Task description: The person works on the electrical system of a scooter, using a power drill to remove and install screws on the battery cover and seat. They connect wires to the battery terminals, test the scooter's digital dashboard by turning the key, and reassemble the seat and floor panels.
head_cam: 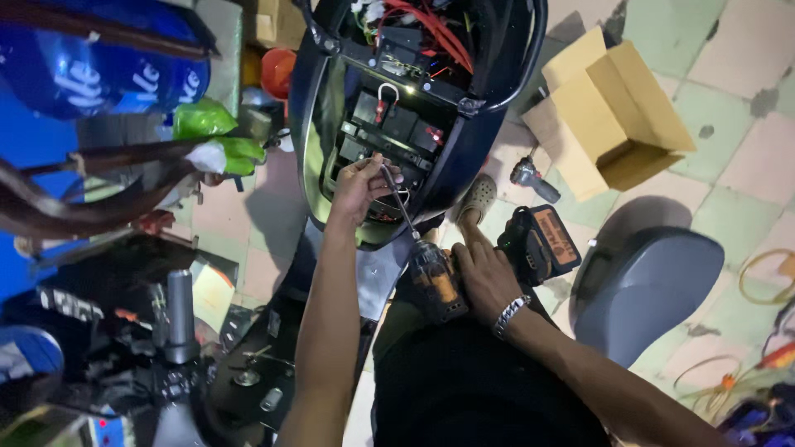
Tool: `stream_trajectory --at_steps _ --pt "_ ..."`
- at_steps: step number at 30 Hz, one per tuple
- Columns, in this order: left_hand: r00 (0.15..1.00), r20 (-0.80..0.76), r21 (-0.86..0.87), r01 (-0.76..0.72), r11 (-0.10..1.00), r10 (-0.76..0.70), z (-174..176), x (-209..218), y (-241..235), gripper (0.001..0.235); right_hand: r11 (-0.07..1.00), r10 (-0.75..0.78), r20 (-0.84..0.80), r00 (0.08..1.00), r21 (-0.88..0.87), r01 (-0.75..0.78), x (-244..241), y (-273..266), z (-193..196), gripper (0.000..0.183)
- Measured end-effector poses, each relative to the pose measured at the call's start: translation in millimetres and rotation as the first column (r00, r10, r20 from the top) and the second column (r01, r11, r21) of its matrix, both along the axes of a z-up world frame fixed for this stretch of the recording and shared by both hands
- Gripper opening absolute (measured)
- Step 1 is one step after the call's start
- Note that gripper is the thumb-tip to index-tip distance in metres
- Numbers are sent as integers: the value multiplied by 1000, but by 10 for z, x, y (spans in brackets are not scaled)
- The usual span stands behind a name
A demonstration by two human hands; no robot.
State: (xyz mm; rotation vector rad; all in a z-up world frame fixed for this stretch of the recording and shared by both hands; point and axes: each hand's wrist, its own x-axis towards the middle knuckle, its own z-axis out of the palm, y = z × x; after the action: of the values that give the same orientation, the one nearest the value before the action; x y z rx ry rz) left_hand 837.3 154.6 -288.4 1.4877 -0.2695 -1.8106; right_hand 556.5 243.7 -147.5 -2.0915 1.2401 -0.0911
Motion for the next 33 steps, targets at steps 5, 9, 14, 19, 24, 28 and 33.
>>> stream_trajectory --at_steps 5,9,14,19,24,28,33 --pt "978 -31 12 207 978 -206 -128 290 -178 31 984 -37 -192 981 162 69 420 181 -112 43" --pt "958 -84 60 280 958 -274 -176 451 -439 31 974 -184 -205 961 91 206 810 268 -233 45" --pt "929 -317 74 225 971 -192 -499 454 -541 31 880 -386 -14 923 294 372 1156 200 -327 82" --pt "959 -234 135 196 971 -161 -1091 314 -445 32 658 -659 47 750 519 546 1546 226 -519 54" --pt "812 330 140 462 876 -481 -1610 -57 -197 35 284 -842 -214 494 603 746 2043 412 -1011 64" --pt "686 359 150 627 764 -633 -2052 -126 31 25 38 -986 -122 112 496 868 2377 592 -1678 55" --pt "859 -5 164 506 847 -512 -2701 -203 280 23 -62 -998 -14 -63 479 875 2412 721 -2271 48"
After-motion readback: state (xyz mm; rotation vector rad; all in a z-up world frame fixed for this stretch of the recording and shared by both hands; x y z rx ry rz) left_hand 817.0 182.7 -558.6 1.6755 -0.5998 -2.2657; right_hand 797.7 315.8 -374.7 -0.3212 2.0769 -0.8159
